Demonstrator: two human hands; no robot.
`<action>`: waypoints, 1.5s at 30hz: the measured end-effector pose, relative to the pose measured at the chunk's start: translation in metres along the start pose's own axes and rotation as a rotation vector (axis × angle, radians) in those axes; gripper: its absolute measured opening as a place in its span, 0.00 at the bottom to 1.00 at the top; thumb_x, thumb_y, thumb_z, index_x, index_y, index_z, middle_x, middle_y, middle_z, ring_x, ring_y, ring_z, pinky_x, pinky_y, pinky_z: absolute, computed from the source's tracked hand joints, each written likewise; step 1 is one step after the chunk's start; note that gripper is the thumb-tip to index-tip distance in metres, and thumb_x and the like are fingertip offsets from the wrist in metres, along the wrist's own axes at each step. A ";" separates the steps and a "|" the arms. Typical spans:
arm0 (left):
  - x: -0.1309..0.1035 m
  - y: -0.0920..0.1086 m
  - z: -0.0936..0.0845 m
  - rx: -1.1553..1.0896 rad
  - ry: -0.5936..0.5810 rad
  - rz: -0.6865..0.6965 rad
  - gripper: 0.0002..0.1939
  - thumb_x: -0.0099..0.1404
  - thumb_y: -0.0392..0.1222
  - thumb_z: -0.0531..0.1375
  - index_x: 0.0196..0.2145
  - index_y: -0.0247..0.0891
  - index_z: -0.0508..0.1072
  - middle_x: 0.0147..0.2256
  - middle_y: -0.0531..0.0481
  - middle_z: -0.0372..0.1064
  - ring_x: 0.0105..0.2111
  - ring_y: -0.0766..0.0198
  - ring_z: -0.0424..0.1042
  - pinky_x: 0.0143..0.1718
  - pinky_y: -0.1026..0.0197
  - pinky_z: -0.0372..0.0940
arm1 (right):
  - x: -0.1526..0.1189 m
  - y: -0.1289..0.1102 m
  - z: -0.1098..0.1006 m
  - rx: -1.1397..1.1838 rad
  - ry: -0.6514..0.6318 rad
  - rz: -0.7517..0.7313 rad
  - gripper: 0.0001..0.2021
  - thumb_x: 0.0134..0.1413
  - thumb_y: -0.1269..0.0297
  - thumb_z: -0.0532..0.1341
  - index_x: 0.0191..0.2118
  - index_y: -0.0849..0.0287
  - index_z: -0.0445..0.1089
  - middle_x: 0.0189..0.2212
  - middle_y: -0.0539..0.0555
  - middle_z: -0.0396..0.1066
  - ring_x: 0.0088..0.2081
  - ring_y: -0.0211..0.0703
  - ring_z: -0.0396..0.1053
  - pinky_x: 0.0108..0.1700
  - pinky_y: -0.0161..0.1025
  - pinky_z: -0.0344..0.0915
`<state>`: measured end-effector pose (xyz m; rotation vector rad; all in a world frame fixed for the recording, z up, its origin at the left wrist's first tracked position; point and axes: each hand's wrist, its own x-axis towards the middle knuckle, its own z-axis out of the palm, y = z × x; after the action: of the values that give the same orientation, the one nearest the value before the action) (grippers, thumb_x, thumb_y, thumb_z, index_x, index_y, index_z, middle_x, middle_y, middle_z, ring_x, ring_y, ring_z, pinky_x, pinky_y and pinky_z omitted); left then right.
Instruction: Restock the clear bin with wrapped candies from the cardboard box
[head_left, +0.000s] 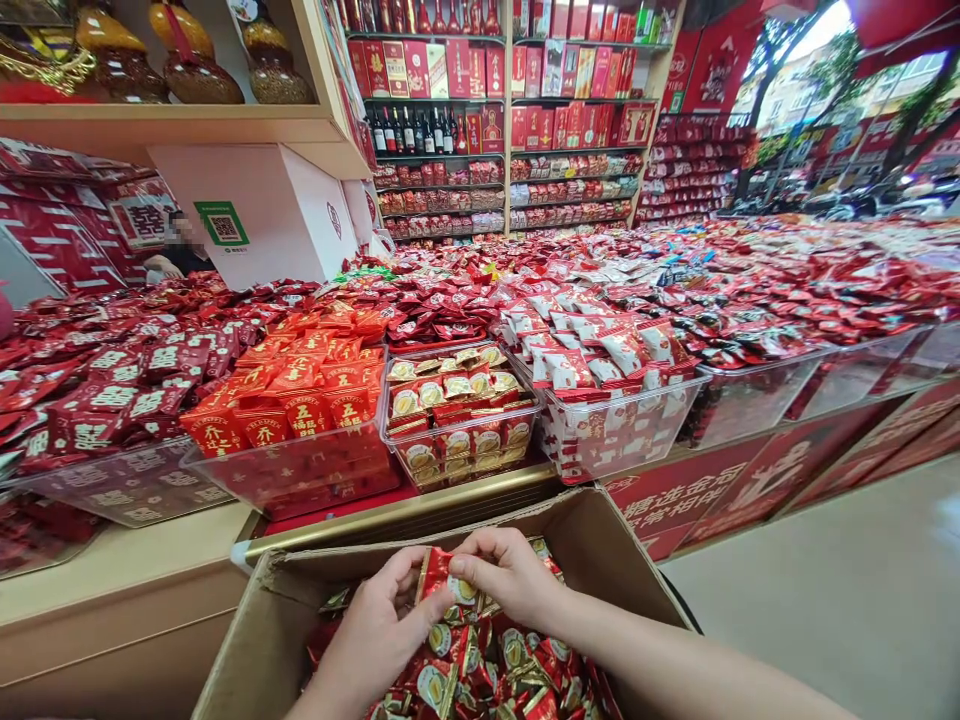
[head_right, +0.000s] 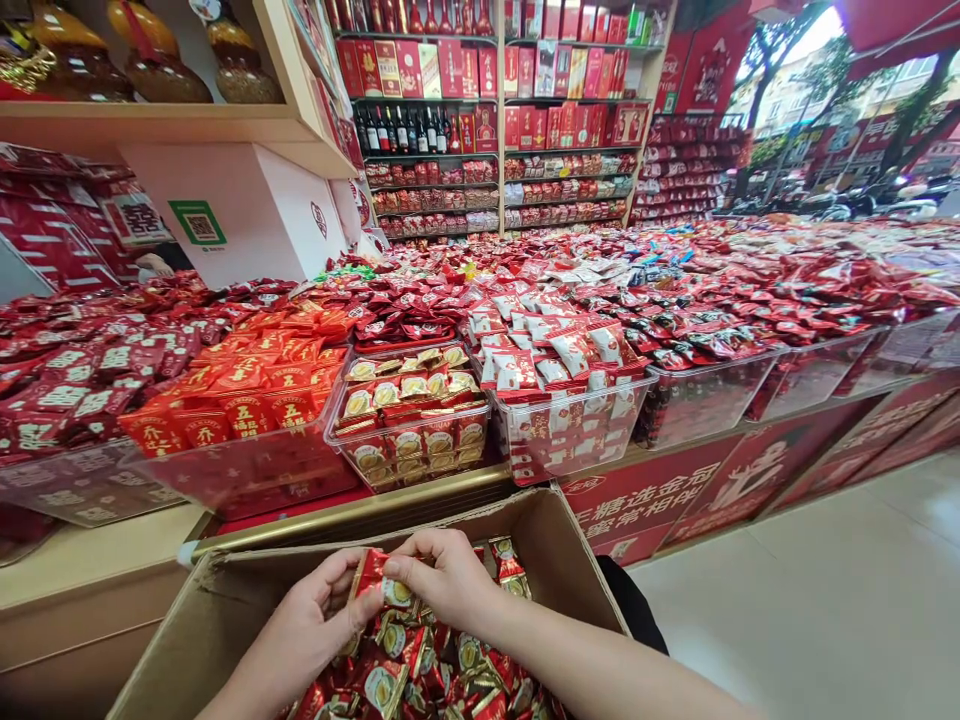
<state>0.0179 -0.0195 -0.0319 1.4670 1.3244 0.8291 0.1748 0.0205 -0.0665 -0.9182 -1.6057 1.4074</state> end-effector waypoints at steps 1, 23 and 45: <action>0.000 -0.002 0.001 -0.014 -0.004 0.006 0.14 0.54 0.44 0.59 0.39 0.39 0.67 0.35 0.51 0.72 0.36 0.61 0.70 0.39 0.62 0.64 | 0.000 0.000 0.001 0.017 -0.005 0.012 0.13 0.44 0.57 0.58 0.26 0.64 0.71 0.20 0.50 0.68 0.23 0.33 0.60 0.26 0.31 0.57; 0.002 0.003 0.004 -0.181 0.062 -0.034 0.31 0.54 0.43 0.59 0.52 0.38 0.50 0.27 0.54 0.70 0.29 0.65 0.69 0.34 0.62 0.63 | 0.004 0.003 0.000 0.155 -0.022 -0.002 0.13 0.46 0.58 0.57 0.27 0.65 0.69 0.20 0.48 0.64 0.23 0.30 0.56 0.27 0.31 0.55; 0.002 -0.015 -0.001 0.244 -0.079 0.106 0.26 0.58 0.39 0.55 0.52 0.45 0.52 0.30 0.56 0.69 0.27 0.67 0.68 0.29 0.65 0.63 | -0.001 -0.016 -0.010 -0.430 -0.141 -0.218 0.07 0.46 0.67 0.56 0.31 0.61 0.69 0.23 0.49 0.68 0.24 0.32 0.60 0.28 0.29 0.56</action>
<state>0.0129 -0.0182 -0.0457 1.7556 1.3333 0.6862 0.1844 0.0218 -0.0498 -0.8619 -2.0968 1.0120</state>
